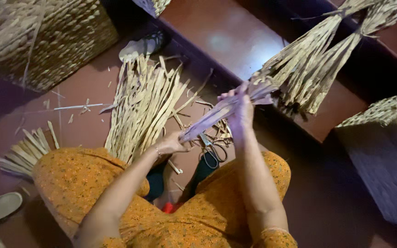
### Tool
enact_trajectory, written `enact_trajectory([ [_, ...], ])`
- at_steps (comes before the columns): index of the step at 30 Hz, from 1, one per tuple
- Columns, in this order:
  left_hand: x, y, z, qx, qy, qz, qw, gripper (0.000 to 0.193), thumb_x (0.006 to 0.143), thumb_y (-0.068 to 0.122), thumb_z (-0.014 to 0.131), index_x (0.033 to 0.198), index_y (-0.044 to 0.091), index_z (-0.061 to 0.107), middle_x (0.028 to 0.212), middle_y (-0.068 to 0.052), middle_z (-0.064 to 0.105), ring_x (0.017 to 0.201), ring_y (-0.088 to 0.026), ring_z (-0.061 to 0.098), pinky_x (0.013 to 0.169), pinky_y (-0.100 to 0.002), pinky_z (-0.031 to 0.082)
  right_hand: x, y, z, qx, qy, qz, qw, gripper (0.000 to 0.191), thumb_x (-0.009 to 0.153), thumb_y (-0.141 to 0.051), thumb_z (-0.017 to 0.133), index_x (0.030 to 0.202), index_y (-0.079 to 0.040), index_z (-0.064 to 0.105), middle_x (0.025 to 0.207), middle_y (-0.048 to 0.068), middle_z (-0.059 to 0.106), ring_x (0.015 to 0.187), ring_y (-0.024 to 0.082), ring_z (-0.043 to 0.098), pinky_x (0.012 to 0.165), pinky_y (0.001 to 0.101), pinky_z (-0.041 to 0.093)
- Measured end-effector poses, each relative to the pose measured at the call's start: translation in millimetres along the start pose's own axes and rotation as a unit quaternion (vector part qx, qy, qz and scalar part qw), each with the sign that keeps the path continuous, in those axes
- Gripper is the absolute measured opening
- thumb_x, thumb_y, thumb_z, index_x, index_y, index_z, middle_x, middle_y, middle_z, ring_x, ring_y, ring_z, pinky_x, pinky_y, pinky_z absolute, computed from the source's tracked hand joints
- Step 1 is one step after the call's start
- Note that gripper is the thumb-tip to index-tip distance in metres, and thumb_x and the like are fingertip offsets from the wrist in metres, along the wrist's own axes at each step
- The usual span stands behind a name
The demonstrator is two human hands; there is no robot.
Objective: The person sits on the floor and repeatedly gathers bundles of dried palm leaves, aligns them, and trims the ends with scissors. Trimmed pieces are placed on the floor, and finished bundles are set aside on a nearby bench.
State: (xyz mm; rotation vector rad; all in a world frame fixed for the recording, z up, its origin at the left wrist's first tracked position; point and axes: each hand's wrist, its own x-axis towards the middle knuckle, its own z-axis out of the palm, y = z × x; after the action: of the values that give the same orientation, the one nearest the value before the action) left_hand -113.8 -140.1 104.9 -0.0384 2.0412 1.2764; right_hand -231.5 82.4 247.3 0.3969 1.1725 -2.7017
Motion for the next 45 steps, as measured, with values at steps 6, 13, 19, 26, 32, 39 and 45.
enact_trajectory([
  [6,-8,-83,-29,0.195,0.017,-0.097,0.976,0.067,0.063,0.041,0.092,0.12,0.012,0.071,0.111,-0.013,0.076,0.1,-0.026,0.072,0.094,-0.038,0.056,25,-2,-19,0.034,0.001,-0.047,0.998,0.04,0.088,-0.049,0.075,0.088,-0.014,0.056,0.068,0.001,0.052,0.067,0.02,0.058,0.076,0.0453,0.056],
  [13,-34,-107,-52,0.376,-0.004,-0.263,0.889,0.108,0.058,0.047,0.099,0.148,0.027,0.043,0.139,-0.013,0.059,0.13,-0.033,0.054,0.107,-0.059,0.039,53,22,-23,0.057,0.001,-0.058,0.997,0.041,0.093,-0.047,0.074,0.087,-0.012,0.053,0.068,0.003,0.05,0.066,0.021,0.055,0.077,0.0431,0.054],
  [19,-44,-92,-61,0.187,0.346,0.076,0.916,0.086,0.065,0.054,0.091,0.132,0.009,0.061,0.127,-0.022,0.066,0.121,-0.036,0.064,0.103,-0.047,0.051,91,-9,-26,0.045,0.023,-0.126,0.991,0.037,0.097,-0.046,0.062,0.097,-0.01,0.052,0.072,0.006,0.057,0.072,0.028,0.064,0.083,0.0493,0.059],
  [26,-112,-105,-89,0.134,0.313,-0.321,0.884,0.119,0.075,0.039,0.093,0.159,0.012,0.013,0.164,-0.025,0.016,0.153,-0.041,0.018,0.123,-0.055,0.016,125,-6,-10,0.103,0.027,-0.114,0.988,0.052,0.087,-0.053,0.074,0.097,-0.011,0.045,0.069,0.004,0.05,0.066,0.024,0.058,0.072,0.0489,0.057],
  [32,-101,-149,-44,0.03,0.237,-0.443,0.864,0.129,0.081,0.039,0.087,0.162,0.027,-0.013,0.169,-0.029,-0.005,0.153,-0.05,0.018,0.123,-0.057,0.027,116,-1,23,0.054,0.027,-0.078,0.995,0.052,0.08,-0.052,0.075,0.095,-0.012,0.046,0.065,0.003,0.053,0.065,0.022,0.062,0.073,0.0489,0.062],
  [39,-89,-164,-41,0.051,0.252,-0.475,0.842,0.082,0.108,0.032,0.049,0.166,0.023,-0.008,0.156,-0.036,0.035,0.137,-0.05,0.048,0.107,-0.057,0.047,137,-66,18,-0.041,0.092,-0.16,0.982,0.062,0.089,-0.052,0.067,0.126,-0.007,0.048,0.075,0.003,0.068,0.063,0.021,0.07,0.069,0.0428,0.064],
  [45,-108,-166,-85,0.257,0.29,-0.442,0.809,0.075,0.102,0.023,0.053,0.163,0.019,0.009,0.154,-0.03,0.041,0.132,-0.046,0.05,0.1,-0.061,0.046,185,-200,-59,0.008,-0.004,-0.205,0.979,0.049,0.107,-0.04,0.068,0.131,0.0,0.051,0.068,0.009,0.053,0.06,0.024,0.061,0.069,0.0435,0.062],
])
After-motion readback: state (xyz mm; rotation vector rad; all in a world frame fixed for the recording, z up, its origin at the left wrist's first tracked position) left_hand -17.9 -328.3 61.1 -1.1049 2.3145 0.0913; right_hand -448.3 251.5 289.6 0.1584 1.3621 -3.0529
